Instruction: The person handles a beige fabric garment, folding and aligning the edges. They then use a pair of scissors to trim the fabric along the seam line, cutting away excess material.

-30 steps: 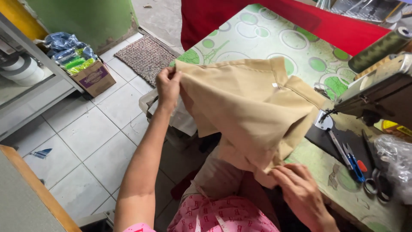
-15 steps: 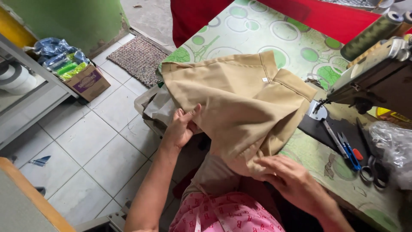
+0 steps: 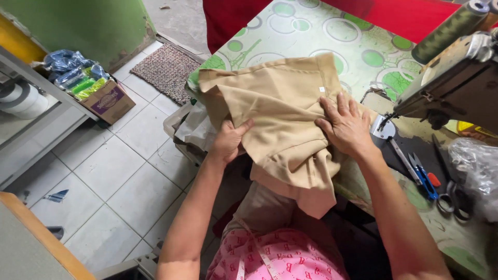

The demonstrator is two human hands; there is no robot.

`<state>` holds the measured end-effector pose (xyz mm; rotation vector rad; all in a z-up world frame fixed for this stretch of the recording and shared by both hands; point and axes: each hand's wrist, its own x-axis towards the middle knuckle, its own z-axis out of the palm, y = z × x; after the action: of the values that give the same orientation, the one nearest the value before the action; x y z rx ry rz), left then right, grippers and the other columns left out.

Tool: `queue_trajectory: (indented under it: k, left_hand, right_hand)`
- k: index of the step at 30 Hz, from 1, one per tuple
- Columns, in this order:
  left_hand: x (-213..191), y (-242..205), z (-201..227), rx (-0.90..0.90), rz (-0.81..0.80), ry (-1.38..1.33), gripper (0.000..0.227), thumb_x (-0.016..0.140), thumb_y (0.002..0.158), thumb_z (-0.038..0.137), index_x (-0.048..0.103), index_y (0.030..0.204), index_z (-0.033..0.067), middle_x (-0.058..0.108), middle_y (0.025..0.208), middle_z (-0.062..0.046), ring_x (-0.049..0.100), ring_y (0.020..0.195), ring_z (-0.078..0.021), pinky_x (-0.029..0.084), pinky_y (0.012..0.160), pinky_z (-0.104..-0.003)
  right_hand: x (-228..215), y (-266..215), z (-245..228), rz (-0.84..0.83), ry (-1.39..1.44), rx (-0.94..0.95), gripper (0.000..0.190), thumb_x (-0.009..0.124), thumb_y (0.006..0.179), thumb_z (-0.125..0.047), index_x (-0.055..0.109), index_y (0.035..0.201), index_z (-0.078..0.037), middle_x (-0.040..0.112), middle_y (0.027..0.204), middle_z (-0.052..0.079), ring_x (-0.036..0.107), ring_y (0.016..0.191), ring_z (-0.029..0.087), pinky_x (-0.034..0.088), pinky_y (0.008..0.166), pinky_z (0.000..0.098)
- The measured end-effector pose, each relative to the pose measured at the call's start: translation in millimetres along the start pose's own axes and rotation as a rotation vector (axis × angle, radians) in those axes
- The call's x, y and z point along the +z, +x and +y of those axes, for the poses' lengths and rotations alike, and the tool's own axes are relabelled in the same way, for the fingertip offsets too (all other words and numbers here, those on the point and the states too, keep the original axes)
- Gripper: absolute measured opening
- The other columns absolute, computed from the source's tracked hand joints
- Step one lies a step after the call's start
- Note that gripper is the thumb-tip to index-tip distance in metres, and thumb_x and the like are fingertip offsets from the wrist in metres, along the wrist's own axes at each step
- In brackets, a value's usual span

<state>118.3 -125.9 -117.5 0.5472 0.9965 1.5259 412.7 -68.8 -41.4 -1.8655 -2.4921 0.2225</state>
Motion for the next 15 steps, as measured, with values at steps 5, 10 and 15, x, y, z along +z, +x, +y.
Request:
queue_trajectory:
  k: [5,10,15]
  left_hand:
    - [-16,-11,-21,0.027,0.035,-0.101,0.036,0.079,0.092,0.012,0.059,0.112,-0.0099,0.071,0.091,-0.023,0.073,0.068,-0.0315,0.064,0.057,-0.046]
    - [10,-99,5,-0.043,-0.040,-0.174,0.031,0.078,0.094,0.021,0.059,0.103,-0.0026,0.068,0.081,-0.024,0.069,0.049,-0.0344,0.055,0.034,-0.040]
    - [45,-146,-14,-0.072,-0.117,0.026,0.039,0.088,0.082,0.015,0.065,0.102,-0.0094,0.074,0.085,-0.025,0.075,0.067,-0.0358,0.063,0.055,-0.047]
  right_hand:
    - [8,-18,0,0.130,0.054,0.014,0.064,0.039,0.105,-0.058,0.032,0.163,-0.033,0.028,0.169,0.021,0.025,0.152,0.050,0.016,0.114,0.0754]
    - [22,-23,5,0.240,0.063,-0.005,0.061,0.043,0.106,-0.056,0.036,0.163,-0.033,0.037,0.164,0.024,0.032,0.149,0.050,0.018,0.114,0.0735]
    - [35,-20,11,0.338,0.114,0.025,0.063,0.047,0.103,-0.064,0.040,0.160,-0.038,0.040,0.162,0.023,0.034,0.149,0.047,0.019,0.114,0.0709]
